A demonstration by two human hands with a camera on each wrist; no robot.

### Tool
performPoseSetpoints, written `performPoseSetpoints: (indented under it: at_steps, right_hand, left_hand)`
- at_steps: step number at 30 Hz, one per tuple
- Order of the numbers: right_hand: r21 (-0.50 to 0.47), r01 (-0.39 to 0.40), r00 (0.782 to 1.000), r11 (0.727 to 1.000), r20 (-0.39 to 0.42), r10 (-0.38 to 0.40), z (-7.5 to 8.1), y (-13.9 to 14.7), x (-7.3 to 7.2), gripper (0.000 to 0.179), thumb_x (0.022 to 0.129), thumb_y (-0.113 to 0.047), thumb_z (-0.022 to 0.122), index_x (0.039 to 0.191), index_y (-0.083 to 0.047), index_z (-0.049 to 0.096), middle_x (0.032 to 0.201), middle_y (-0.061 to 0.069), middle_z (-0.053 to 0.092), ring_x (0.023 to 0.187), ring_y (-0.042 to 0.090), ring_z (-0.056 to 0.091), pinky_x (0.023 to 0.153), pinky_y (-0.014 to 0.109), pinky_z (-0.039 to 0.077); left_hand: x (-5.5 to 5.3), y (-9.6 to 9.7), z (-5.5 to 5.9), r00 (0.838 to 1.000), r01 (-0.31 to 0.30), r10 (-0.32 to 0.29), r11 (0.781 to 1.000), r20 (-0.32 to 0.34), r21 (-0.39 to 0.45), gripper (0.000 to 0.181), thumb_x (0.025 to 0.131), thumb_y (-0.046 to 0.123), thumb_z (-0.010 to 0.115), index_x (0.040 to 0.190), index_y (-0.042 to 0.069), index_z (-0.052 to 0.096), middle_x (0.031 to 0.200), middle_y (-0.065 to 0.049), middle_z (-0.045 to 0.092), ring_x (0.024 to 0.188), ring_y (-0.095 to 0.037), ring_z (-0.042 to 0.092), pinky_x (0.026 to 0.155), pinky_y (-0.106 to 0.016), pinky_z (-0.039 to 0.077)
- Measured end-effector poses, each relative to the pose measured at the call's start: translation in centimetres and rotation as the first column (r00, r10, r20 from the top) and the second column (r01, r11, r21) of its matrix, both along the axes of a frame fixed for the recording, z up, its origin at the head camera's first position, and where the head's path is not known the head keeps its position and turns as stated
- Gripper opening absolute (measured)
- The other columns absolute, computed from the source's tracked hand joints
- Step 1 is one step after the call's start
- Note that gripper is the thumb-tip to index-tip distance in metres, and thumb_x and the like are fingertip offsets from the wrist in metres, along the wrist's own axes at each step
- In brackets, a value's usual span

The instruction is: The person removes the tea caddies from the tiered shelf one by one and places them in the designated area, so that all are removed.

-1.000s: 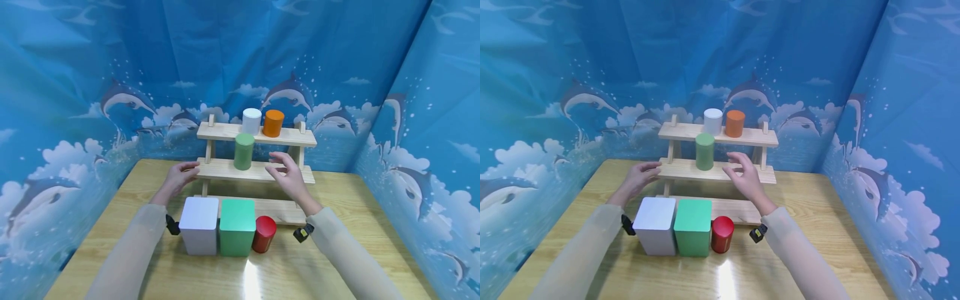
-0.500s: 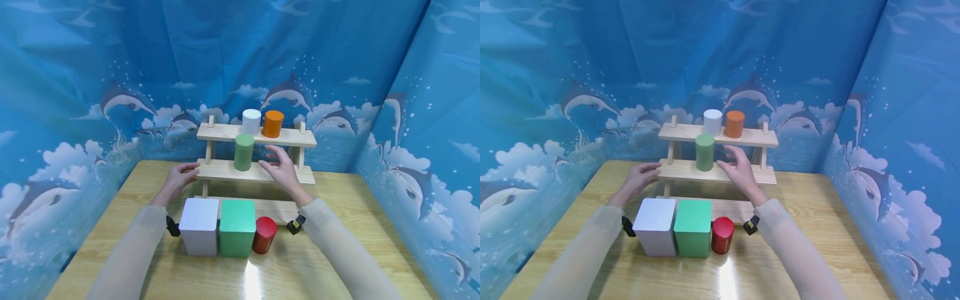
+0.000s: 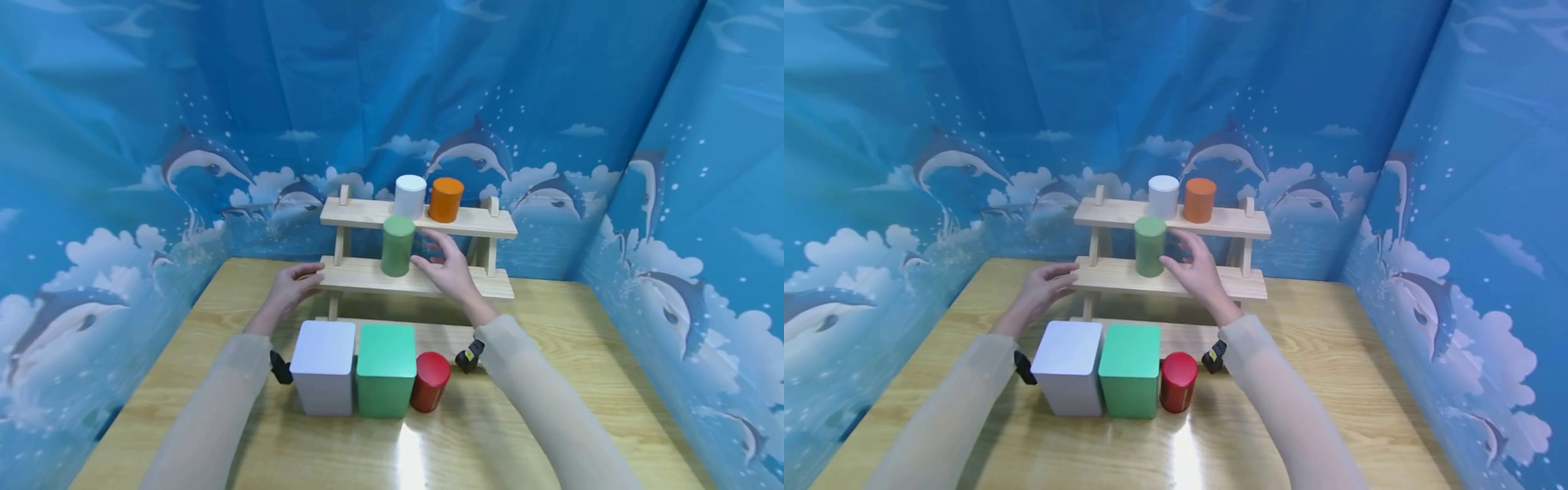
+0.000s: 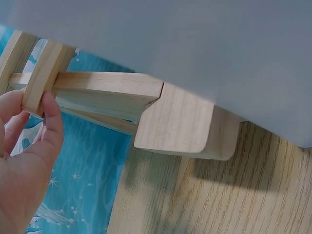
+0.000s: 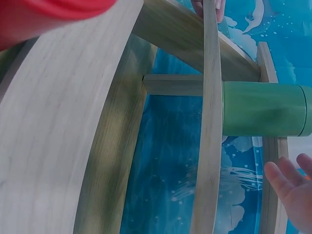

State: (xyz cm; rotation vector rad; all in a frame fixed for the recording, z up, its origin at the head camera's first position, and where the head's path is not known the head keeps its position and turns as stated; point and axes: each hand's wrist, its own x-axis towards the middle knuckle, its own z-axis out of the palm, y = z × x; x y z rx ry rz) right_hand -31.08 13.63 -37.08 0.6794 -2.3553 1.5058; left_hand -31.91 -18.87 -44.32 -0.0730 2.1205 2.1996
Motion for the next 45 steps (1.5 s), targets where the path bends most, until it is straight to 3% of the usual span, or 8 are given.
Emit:
performPoseSetpoints:
  at_steps: [7,27,38,45]
  right_hand:
    - [0.017,0.010,1.000,1.000,0.025,-0.010,0.3,-0.7,-0.6,0.055,0.087,-0.026,0.067,0.136,-0.015,0.044,0.137,0.006,0.041,0.118,0.030,0.046,0.094,0.046,0.046]
    - [0.048,0.018,0.999,0.999,0.040,-0.020,0.7,-2.6,-1.6,0.054,0.088,-0.025,0.066,0.136,-0.015,0.044,0.138,0.009,0.039,0.116,0.031,0.047,0.092,0.044,0.047]
    - [0.013,0.126,0.992,0.992,-0.023,-0.126,0.2,-4.0,-2.2,0.046,0.087,-0.022,0.067,0.128,-0.010,0.049,0.128,0.008,0.048,0.110,0.022,0.049,0.092,0.035,0.045]
    - [-0.017,0.134,0.990,0.991,-0.031,-0.134,0.0,-4.3,-2.5,0.046,0.085,-0.020,0.069,0.124,-0.008,0.049,0.125,0.009,0.050,0.108,0.024,0.052,0.089,0.035,0.049]
  left_hand:
    - [0.2,0.0,0.5,1.000,0.004,-0.004,1.000,0.006,-0.006,0.044,0.088,0.014,0.065,0.129,0.003,0.052,0.130,-0.012,0.048,0.105,-0.019,0.055,0.087,-0.031,0.052]
    - [-0.2,-0.1,0.0,1.000,0.023,-0.023,1.000,-0.010,0.005,0.046,0.087,0.018,0.066,0.129,0.003,0.052,0.129,-0.011,0.048,0.102,-0.016,0.057,0.085,-0.029,0.053]
    - [0.0,-0.1,0.1,1.000,0.012,-0.012,1.000,-0.011,-0.009,0.047,0.087,0.020,0.066,0.129,0.004,0.052,0.130,-0.011,0.049,0.103,-0.017,0.056,0.086,-0.029,0.052]
    - [0.0,0.0,0.1,1.000,0.019,-0.019,1.000,-0.010,-0.002,0.047,0.088,0.018,0.065,0.130,0.002,0.050,0.131,-0.012,0.048,0.101,-0.015,0.057,0.086,-0.029,0.052]
